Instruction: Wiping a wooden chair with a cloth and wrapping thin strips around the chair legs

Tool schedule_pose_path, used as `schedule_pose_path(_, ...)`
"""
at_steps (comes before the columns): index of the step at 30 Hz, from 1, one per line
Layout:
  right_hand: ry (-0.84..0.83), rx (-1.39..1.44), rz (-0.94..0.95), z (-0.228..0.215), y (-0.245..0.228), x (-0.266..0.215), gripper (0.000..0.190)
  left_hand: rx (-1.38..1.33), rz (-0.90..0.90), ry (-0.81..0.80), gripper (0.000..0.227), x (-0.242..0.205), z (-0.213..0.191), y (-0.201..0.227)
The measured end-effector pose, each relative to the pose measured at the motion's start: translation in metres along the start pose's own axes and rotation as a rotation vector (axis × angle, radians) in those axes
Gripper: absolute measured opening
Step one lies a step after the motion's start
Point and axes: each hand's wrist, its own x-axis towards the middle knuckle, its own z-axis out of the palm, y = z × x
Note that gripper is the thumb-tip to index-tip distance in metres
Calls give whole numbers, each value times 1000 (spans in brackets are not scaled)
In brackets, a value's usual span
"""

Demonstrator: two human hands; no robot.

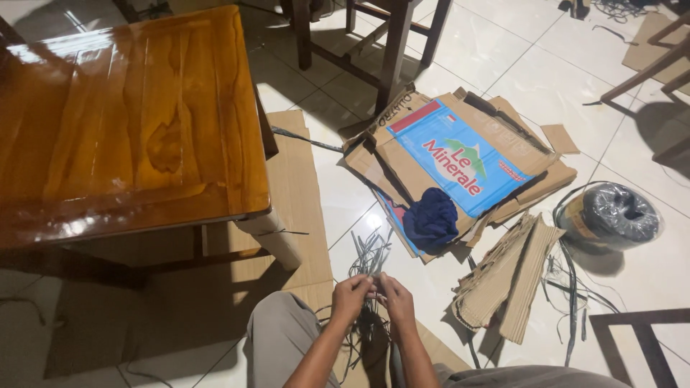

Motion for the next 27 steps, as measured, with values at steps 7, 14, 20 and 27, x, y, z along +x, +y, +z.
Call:
schedule_pose_path(7,-14,256,-6,-8,-9,6,22,-23,12,-77,33,-3,6,-15)
schedule_pose_path(14,180,470,-53,-29,-17,32,11,-28,-186,-12,25,5,-3,-57)
schedule_pose_path(20,132,348,-188,-27,-31,24,17,567,-88,59,36,30,-21,-111)
schedule_pose_path(27,111,101,-225,0,-35,0,18,441,496,212,34,13,-7,-53)
